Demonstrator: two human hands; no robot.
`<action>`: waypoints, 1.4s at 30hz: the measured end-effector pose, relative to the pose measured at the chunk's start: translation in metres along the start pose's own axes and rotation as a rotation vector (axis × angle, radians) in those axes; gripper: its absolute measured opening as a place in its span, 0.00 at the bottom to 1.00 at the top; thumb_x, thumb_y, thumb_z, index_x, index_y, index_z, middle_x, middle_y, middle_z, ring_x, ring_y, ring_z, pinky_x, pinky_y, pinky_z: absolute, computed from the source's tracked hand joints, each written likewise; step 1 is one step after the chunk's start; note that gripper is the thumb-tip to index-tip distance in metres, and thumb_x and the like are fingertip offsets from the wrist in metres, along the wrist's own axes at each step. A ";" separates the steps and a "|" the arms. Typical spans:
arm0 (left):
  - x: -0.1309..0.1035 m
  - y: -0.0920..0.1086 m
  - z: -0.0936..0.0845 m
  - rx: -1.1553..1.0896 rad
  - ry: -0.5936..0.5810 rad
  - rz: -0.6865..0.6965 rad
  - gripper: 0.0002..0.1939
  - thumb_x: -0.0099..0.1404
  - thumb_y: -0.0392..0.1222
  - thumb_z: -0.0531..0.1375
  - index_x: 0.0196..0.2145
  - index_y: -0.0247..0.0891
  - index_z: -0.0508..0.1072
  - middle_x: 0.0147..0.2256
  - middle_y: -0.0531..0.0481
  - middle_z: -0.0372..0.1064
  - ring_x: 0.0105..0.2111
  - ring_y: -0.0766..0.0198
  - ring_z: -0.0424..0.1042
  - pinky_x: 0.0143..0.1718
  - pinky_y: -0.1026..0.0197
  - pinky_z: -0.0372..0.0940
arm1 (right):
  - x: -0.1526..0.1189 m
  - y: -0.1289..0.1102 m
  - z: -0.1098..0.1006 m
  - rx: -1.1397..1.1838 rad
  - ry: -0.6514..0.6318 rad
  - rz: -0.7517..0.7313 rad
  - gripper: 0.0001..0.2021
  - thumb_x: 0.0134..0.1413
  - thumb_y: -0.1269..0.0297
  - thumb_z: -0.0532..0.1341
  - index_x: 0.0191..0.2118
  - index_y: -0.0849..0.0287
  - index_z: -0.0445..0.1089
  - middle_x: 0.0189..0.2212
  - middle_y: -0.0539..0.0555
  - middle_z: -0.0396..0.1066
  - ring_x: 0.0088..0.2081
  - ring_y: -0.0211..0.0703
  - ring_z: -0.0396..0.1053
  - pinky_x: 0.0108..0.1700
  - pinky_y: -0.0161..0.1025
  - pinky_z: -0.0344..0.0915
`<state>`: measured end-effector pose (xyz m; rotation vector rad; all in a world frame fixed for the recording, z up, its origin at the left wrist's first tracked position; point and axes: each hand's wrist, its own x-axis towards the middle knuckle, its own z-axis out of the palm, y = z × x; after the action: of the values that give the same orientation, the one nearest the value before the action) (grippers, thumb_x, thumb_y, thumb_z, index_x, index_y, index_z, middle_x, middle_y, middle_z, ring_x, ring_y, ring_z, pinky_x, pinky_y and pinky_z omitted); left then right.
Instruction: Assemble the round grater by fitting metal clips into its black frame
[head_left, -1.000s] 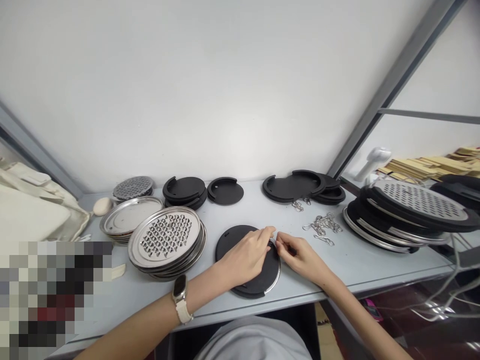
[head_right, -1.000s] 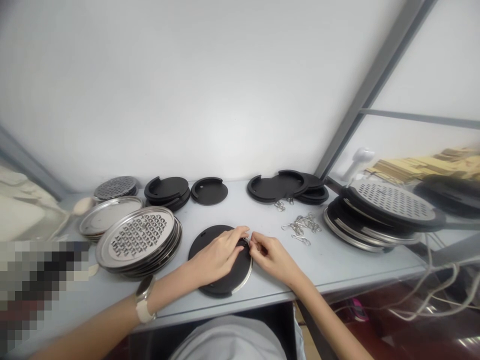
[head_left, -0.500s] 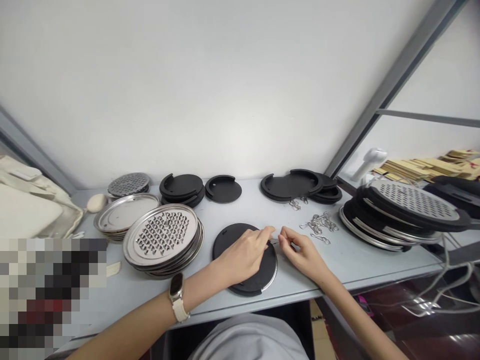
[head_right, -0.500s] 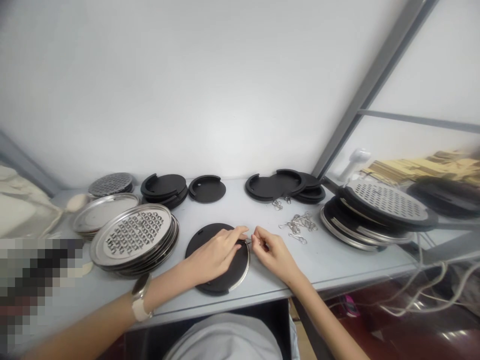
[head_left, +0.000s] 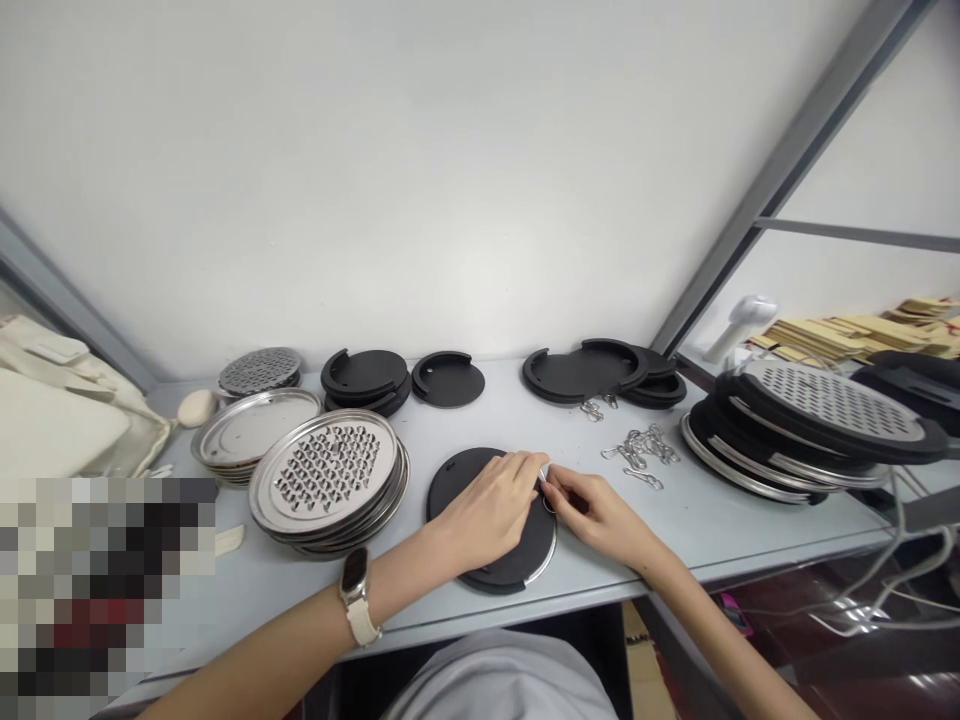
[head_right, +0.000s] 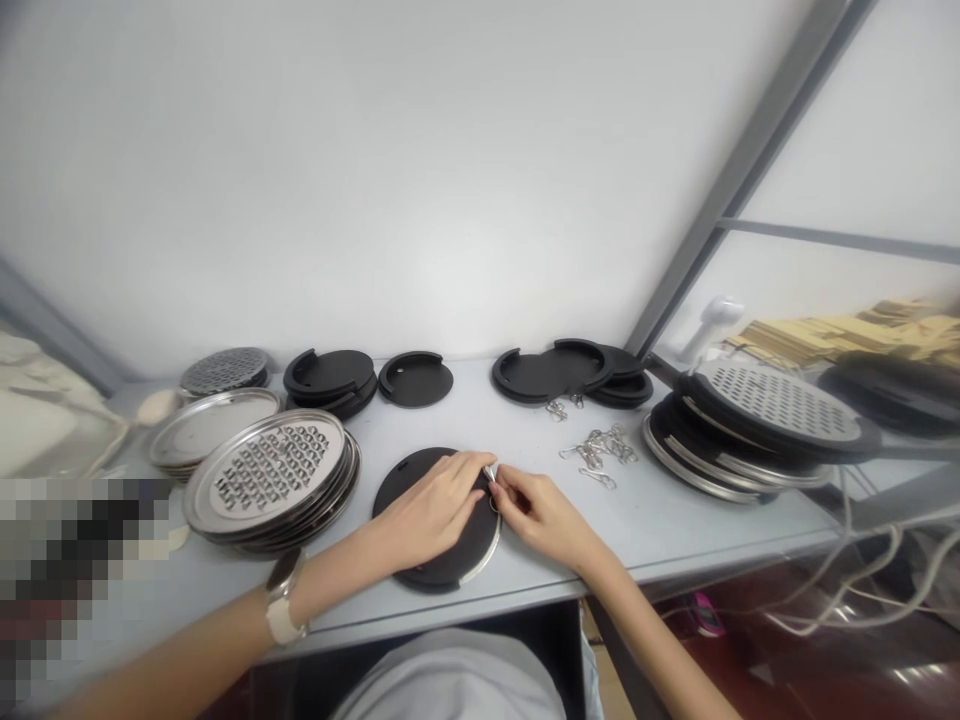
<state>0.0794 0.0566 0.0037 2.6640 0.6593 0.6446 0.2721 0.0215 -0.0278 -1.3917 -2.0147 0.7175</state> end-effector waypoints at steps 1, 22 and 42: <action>0.000 0.000 0.000 -0.005 -0.003 -0.002 0.19 0.67 0.28 0.47 0.55 0.36 0.55 0.48 0.42 0.63 0.46 0.56 0.65 0.48 0.53 0.61 | 0.000 0.000 0.000 0.002 0.000 -0.003 0.16 0.65 0.60 0.49 0.26 0.56 0.50 0.20 0.43 0.48 0.22 0.34 0.48 0.25 0.33 0.48; 0.000 0.002 -0.002 -0.021 -0.002 -0.006 0.18 0.66 0.26 0.48 0.53 0.37 0.57 0.46 0.45 0.66 0.43 0.57 0.66 0.47 0.56 0.61 | -0.002 -0.001 0.000 0.025 0.077 -0.009 0.16 0.64 0.58 0.49 0.25 0.56 0.51 0.20 0.44 0.49 0.23 0.35 0.48 0.25 0.33 0.49; -0.001 -0.001 0.000 0.045 -0.036 -0.007 0.16 0.68 0.29 0.48 0.52 0.35 0.57 0.48 0.42 0.61 0.47 0.56 0.64 0.50 0.55 0.61 | 0.000 0.001 0.001 -0.006 0.041 -0.007 0.13 0.64 0.60 0.50 0.27 0.56 0.55 0.21 0.45 0.55 0.23 0.36 0.51 0.26 0.34 0.52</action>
<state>0.0785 0.0567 0.0032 2.7065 0.6804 0.5859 0.2718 0.0220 -0.0286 -1.3909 -1.9910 0.6748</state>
